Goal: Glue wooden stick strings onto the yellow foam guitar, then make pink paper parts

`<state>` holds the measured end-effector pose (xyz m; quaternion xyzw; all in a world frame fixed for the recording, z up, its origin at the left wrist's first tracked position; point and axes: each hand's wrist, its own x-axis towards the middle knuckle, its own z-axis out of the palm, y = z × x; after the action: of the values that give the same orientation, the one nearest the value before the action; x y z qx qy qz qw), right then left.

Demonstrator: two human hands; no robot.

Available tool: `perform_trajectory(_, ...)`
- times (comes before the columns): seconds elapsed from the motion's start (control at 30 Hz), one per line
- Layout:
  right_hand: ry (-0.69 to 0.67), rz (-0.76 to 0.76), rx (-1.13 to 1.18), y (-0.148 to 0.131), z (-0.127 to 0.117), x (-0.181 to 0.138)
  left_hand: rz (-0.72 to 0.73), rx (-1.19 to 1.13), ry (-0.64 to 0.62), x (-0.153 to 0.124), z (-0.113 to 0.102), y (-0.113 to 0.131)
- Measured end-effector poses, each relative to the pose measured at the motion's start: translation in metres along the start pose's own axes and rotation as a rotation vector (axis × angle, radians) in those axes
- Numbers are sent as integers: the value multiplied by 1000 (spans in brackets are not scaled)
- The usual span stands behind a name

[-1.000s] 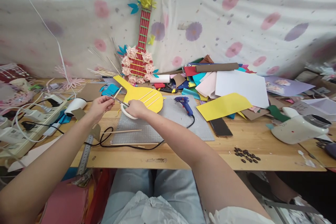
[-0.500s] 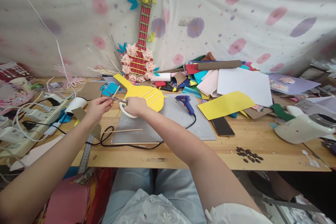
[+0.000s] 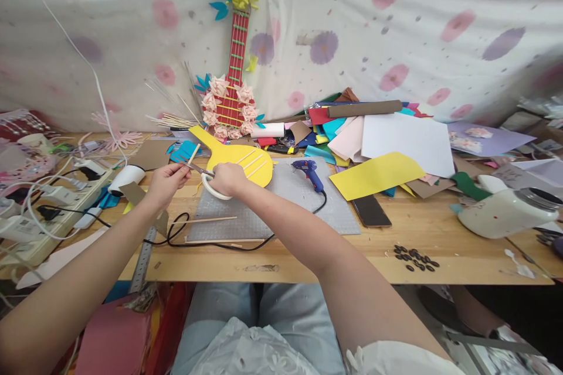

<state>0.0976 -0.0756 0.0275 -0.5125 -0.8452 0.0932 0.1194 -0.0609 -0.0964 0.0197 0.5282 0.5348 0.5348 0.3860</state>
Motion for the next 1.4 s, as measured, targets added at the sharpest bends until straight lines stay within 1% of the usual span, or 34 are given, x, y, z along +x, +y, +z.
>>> perform_trajectory(0.07, 5, 18, -7, 3, 0, 0, -23, -10, -16, 1, 2, -2)
perform_trajectory(0.17, -10, 11, -3, 10, -1, -2, -120, -147, -70, 1, 1, -1)
perform_trajectory(0.23, -25, -32, 9, 14, -4, -4, -226, -278, -180, 0, -2, 2)
perform_trajectory(0.3, -20, -104, 21, 19, -7, -6, -356, -393, -336, -1, -4, 7)
perform_trajectory(0.37, 15, -171, 23, 22, -11, -8, -480, -490, -458, -1, -6, 12)
perform_trajectory(0.4, 37, -191, 20, 22, -13, -9, -526, -538, -493, -2, -6, 15)
perform_trajectory(0.47, 70, -202, 13, 23, -16, -11, -585, -621, -512, -2, -5, 20)
perform_trajectory(0.57, 97, -193, 0, 24, -21, -14, -617, -682, -491, -2, -2, 25)
perform_trajectory(0.7, 113, -148, -49, 27, -24, -16, -580, -684, -473, -2, 2, 27)
perform_trajectory(0.77, 109, -130, -76, 29, -25, -16, -530, -643, -463, -3, 5, 26)
perform_trajectory(0.83, 102, -114, -97, 31, -25, -16, -443, -556, -436, -5, 10, 24)
perform_trajectory(0.9, 94, -86, -109, 33, -24, -16, -311, -442, -376, -6, 17, 21)
perform_trajectory(0.97, 92, -48, -105, 34, -21, -15, -176, -324, -267, -7, 24, 16)
perform_trajectory(1.03, 91, -24, -86, 35, -18, -13, -91, -240, -176, -6, 29, 12)
perform_trajectory(1.1, 83, -25, -55, 36, -14, -11, -58, -203, -157, -5, 32, 9)
perform_trajectory(1.23, 57, -50, 14, 36, -8, -10, -51, -169, -200, -3, 32, 6)
perform_trajectory(1.4, 83, -54, 15, 35, -5, -15, -62, -189, -213, -7, 28, 4)
